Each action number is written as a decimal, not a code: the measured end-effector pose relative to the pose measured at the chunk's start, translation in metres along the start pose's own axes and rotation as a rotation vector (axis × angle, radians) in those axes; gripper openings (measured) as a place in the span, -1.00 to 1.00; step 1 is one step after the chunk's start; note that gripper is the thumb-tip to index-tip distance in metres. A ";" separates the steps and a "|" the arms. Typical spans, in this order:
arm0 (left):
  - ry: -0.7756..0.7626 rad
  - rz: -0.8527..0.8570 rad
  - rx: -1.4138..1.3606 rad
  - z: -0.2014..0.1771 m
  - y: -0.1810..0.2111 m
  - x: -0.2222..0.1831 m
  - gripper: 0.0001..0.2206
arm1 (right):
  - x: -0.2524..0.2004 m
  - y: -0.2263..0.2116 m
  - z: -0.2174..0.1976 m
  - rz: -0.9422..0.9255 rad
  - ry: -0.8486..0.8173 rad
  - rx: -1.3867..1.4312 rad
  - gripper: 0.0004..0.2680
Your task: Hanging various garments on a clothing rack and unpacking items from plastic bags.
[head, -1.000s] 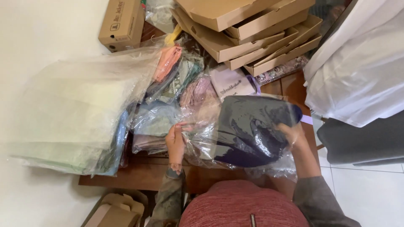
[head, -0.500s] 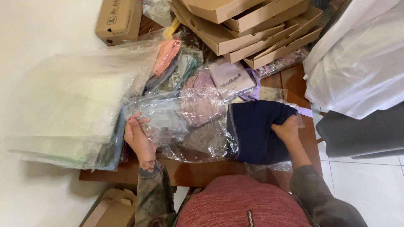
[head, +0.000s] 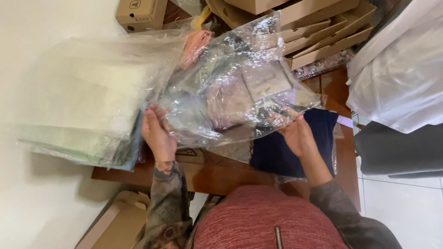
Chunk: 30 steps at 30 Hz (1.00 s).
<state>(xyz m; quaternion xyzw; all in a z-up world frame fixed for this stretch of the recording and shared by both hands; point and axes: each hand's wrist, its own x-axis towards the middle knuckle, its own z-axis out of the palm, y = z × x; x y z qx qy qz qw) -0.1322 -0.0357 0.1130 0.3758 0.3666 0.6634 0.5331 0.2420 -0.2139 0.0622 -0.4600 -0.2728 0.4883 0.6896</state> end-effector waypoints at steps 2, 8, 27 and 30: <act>-0.126 -0.084 -0.063 -0.006 -0.016 -0.015 -0.57 | 0.010 0.013 -0.009 0.136 -0.013 0.280 -0.69; -0.500 -0.386 -0.085 -0.036 -0.067 -0.086 -0.18 | 0.015 0.041 -0.056 0.217 0.199 0.351 -0.82; -0.297 -0.663 0.132 -0.080 -0.107 -0.192 -0.29 | -0.007 0.035 -0.055 0.205 0.307 0.251 -0.74; -0.245 -0.696 0.185 -0.076 -0.100 -0.207 -0.33 | -0.013 0.003 -0.048 0.119 0.312 0.029 -0.75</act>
